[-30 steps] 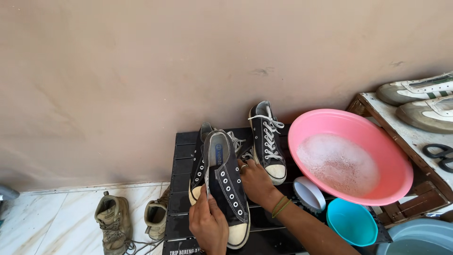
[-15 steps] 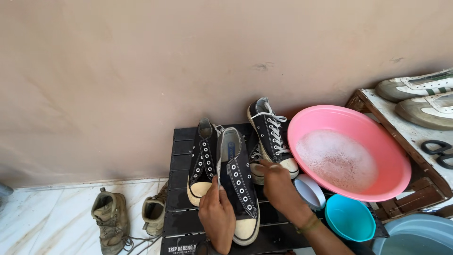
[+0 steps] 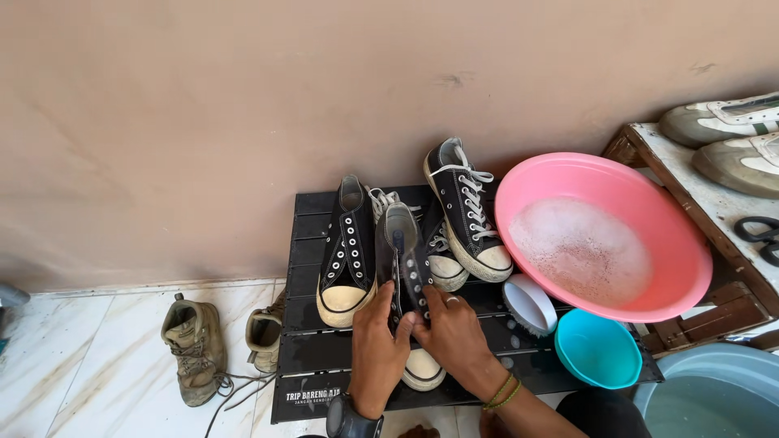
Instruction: The person removes the laces from a black sneaker and then scrubs the shoe's sole and sides with a brush dipped in soapy water. The person repeatedly dips the brush into a pink basin to apply soap while cleaning the shoe.
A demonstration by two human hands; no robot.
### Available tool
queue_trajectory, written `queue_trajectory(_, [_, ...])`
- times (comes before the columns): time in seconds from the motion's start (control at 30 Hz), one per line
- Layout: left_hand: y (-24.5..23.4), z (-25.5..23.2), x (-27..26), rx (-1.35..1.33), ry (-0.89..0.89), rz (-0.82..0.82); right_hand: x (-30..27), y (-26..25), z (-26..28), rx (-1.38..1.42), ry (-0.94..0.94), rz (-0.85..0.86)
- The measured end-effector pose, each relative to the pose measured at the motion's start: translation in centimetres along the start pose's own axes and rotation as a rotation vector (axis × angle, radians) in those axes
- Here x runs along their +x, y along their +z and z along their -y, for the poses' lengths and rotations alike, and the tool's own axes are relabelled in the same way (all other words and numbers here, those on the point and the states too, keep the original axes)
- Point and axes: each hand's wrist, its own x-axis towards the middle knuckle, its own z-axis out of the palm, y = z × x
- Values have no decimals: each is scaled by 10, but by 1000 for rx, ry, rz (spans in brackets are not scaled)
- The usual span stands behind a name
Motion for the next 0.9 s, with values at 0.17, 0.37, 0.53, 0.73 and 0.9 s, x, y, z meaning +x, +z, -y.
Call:
queue_trajectory(0.17, [-18,-16,0,-116,38,8,-2,-5,-10,109,137,-185])
queue_trajectory(0.37, [-10,-12,-2,-115,158,-128,3,-44,18,202,107,28])
queue_trajectory(0.53, [-15,-14,-5,-83,24,-86,50,-65,41,-10,117,217])
queue_trajectory(0.73, [-19,1,-7,201,72,278,51,-47,30,-22,-4,196])
queue_trajectory(0.9, [-29,-2,-7,92,-73,510,5,-68,17,659,109,128])
